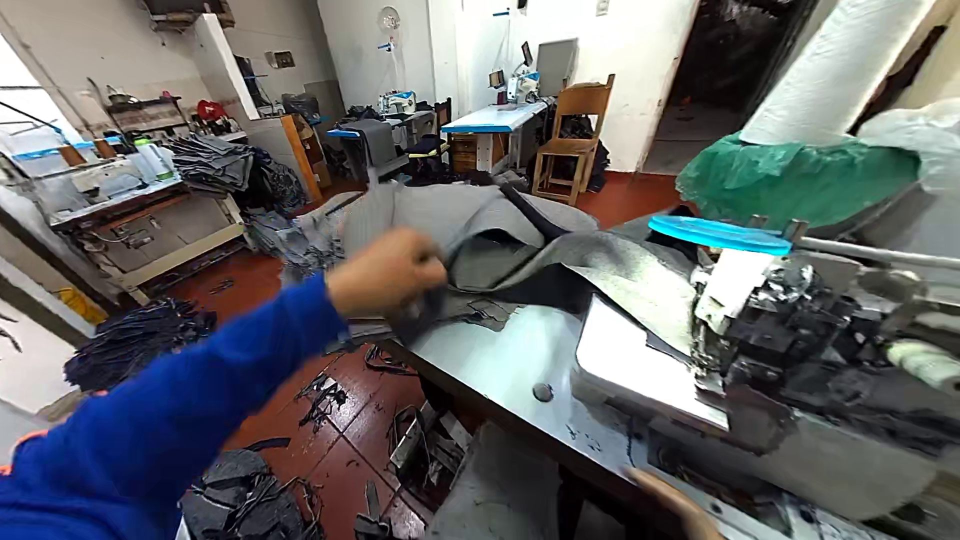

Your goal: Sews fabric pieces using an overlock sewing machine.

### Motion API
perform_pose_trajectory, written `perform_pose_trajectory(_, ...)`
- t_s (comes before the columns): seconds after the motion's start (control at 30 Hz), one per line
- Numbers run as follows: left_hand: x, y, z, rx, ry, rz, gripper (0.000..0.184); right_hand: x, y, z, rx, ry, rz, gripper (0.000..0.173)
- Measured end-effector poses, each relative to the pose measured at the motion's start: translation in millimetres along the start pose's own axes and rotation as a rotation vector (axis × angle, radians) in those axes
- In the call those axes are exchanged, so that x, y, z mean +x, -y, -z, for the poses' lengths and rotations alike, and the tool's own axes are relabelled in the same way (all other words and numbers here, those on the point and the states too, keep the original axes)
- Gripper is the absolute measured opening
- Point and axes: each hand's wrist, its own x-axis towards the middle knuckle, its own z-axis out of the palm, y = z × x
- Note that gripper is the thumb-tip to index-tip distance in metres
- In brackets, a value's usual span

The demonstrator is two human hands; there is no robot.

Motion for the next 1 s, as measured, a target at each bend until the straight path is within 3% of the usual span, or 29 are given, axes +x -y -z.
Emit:
perform_pose_trajectory(0.1, -20.3, -50.2, -94.1, -0.456, 0.085, -0.158, 0.024, 21.2, 32.7, -34.0, 0.455, 0.04, -0.097, 0.109)
perform_pose_trajectory(0.13, -15.4, -64.1, -121.6, -0.598, 0.102, -0.172, 0.026, 28.6, 39.3, -43.3, 0.589, -0.043, -0.162, 0.099)
perform_pose_trajectory(0.2, 3.7, -87.2, -163.6, -0.729, 0.085, -0.202, 0.028, 51.2, 50.8, -52.4, 0.752, -0.273, -0.351, 0.05)
perform_pose_trajectory(0.23, 14.6, -94.2, -180.2, -0.694, 0.013, -0.271, 0.026, 63.8, 52.9, -54.6, 0.751, -0.398, -0.455, 0.03)
perform_pose_trajectory(0.27, 25.8, -95.4, -193.2, -0.601, -0.069, -0.388, 0.023, 72.3, 49.5, -57.5, 0.716, -0.485, -0.527, 0.021)
perform_pose_trajectory(0.33, 49.0, -78.4, -210.7, -0.375, -0.093, -0.711, 0.02, 71.5, 40.9, -66.1, 0.62, -0.501, -0.589, 0.029)
perform_pose_trajectory(0.4, 66.8, -51.9, -220.6, -0.142, -0.075, -0.925, 0.033, 56.8, 35.7, -83.0, 0.525, -0.392, -0.581, 0.034)
perform_pose_trajectory(0.47, 67.7, -28.3, -223.4, -0.045, -0.107, -0.928, 0.038, 39.3, 25.2, -98.4, 0.478, -0.287, -0.538, 0.02)
perform_pose_trajectory(0.53, 55.0, -14.5, -224.0, -0.005, -0.187, -0.785, 0.044, 24.9, 13.7, -93.5, 0.479, -0.211, -0.425, 0.016)
perform_pose_trajectory(0.63, 38.5, -19.5, -229.3, 0.08, -0.305, -0.614, 0.054, 4.6, -0.4, -46.1, 0.253, -0.196, -0.222, 0.021)
perform_pose_trajectory(0.73, 45.6, -39.3, -231.3, 0.097, -0.369, -0.607, 0.051, -20.7, -8.6, 56.6, -0.391, -0.355, -0.186, 0.032)
perform_pose_trajectory(0.8, 61.0, -47.6, -227.3, 0.022, -0.37, -0.665, 0.043, -41.3, -12.4, 141.6, -0.823, -0.488, -0.282, 0.03)
perform_pose_trajectory(0.87, 78.4, -50.5, -224.7, -0.051, -0.328, -0.714, 0.038, -59.7, -12.9, 212.8, -1.05, -0.492, -0.428, 0.028)
perform_pose_trajectory(0.93, 90.4, -50.4, -225.9, -0.064, -0.286, -0.72, 0.047, -71.3, -21.9, 250.6, -1.129, -0.441, -0.586, 0.027)
perform_pose_trajectory(1.0, 94.8, -49.8, -231.4, -0.04, -0.298, -0.718, 0.057, -73.8, -31.3, 260.5, -1.127, -0.361, -0.705, 0.026)
